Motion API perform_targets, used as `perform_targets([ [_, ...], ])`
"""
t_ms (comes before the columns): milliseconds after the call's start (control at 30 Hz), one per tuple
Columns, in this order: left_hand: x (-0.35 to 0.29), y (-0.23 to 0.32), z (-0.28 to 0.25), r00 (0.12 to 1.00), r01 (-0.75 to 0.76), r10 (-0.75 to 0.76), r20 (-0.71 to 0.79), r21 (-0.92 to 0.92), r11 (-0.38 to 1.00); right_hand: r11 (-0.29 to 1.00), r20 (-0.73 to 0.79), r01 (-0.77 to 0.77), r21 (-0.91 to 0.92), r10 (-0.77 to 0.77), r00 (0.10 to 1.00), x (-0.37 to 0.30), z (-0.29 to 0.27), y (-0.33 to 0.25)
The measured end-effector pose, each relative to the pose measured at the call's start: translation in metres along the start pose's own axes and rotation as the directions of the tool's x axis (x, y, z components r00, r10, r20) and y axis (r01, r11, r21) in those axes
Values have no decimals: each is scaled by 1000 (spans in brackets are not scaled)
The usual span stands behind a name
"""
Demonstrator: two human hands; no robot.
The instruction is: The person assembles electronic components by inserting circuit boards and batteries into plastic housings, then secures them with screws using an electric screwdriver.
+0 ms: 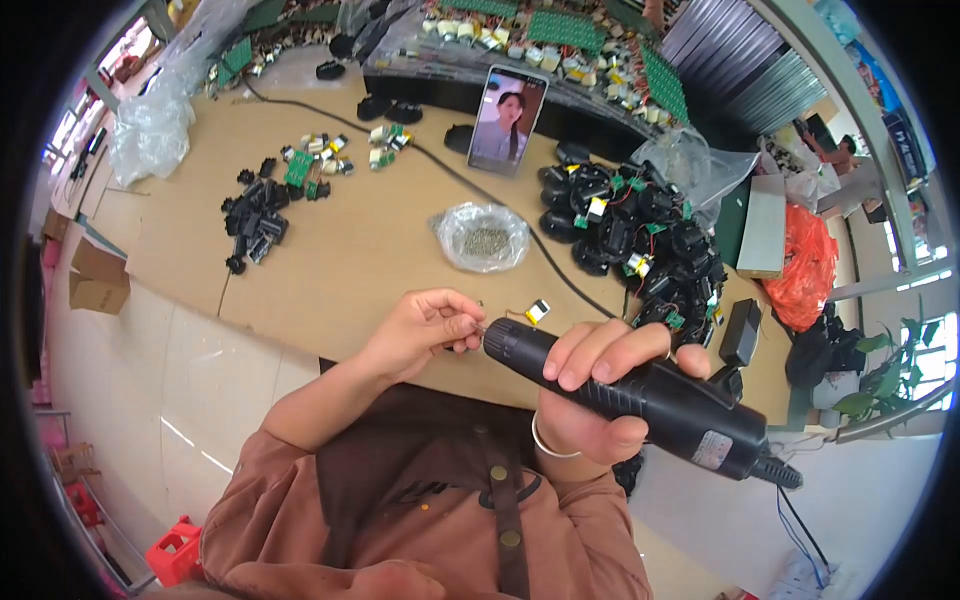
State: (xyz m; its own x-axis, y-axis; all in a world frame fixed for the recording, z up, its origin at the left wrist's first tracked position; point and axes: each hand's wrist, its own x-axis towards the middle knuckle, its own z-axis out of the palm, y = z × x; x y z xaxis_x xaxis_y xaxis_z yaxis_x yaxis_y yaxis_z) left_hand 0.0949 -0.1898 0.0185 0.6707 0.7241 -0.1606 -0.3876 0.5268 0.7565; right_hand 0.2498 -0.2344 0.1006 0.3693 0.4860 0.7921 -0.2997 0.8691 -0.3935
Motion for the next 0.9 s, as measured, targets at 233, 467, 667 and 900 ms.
perform_targets([
  [233, -3, -6, -10, 999, 35, -33, 12, -193, 981, 998, -50, -63, 14, 64, 997, -2, 0, 6],
  [467, -8, -6, -9, 999, -14, 11, -38, -66, 998, 991, -13, -133, 7, 133, 991, -4, -1, 9],
  [667, -10, -8, -7, 997, -50, 49, -53, -20, 999, 981, -6, -190, 44, 191, 982, -6, -3, 10],
  [900, -10, -13, -11, 995, -74, 74, -72, -6, 997, 974, -12, -220, 52, 221, 975, -6, -1, 16],
])
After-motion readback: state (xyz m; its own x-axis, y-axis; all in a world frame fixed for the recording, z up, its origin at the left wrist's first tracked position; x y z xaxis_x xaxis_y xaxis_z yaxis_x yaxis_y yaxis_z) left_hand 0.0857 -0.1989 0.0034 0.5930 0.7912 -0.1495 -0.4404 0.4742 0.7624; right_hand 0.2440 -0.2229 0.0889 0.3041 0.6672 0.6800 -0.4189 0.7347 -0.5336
